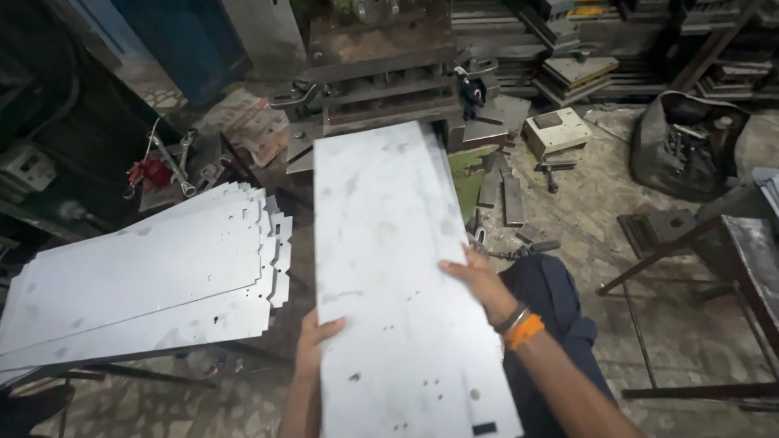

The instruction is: Loading thin metal sheets into an industrial stamping press machine.

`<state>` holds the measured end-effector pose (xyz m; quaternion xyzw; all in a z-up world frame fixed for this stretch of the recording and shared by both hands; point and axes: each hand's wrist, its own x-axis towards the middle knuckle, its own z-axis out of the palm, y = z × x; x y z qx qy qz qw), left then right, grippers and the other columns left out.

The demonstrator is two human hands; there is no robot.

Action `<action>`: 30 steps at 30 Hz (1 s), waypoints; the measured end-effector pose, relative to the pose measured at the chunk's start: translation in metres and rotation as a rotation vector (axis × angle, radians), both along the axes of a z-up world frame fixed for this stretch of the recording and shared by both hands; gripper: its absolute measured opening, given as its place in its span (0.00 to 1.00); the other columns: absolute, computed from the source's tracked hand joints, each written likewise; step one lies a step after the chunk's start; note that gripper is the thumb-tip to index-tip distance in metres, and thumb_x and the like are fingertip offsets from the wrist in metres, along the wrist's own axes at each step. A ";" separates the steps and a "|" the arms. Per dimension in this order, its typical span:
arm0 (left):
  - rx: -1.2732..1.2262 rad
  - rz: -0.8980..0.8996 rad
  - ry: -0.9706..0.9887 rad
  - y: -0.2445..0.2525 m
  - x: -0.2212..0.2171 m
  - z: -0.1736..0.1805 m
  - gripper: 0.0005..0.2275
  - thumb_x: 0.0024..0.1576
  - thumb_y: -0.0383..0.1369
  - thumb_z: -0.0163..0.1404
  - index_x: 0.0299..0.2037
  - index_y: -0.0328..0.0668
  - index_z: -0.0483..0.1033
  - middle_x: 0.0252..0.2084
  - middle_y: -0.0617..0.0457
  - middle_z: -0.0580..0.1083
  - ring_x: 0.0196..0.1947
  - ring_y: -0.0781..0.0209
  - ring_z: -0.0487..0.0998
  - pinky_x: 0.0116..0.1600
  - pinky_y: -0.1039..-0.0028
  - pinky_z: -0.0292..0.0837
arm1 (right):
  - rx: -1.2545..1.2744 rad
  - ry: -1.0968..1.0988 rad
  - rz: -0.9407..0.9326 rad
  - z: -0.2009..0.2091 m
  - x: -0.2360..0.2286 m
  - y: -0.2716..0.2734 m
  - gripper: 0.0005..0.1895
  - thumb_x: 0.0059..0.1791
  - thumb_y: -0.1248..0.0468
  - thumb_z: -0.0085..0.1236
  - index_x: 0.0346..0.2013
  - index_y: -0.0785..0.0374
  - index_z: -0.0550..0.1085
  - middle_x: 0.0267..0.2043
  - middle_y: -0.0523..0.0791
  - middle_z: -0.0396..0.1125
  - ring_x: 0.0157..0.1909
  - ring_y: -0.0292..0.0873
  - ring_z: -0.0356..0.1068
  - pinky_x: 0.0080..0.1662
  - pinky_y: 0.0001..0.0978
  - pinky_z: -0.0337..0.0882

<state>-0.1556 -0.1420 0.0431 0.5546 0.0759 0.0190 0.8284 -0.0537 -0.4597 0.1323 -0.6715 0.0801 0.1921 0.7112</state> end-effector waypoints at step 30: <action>-0.183 0.089 0.197 -0.010 0.282 0.016 0.27 0.45 0.36 0.68 0.57 0.40 0.77 0.45 0.45 0.80 0.40 0.54 0.84 0.50 0.67 0.78 | 0.371 0.072 -0.202 -0.119 0.277 -0.031 0.30 0.44 0.54 0.67 0.61 0.52 0.73 0.52 0.48 0.74 0.49 0.47 0.78 0.54 0.41 0.73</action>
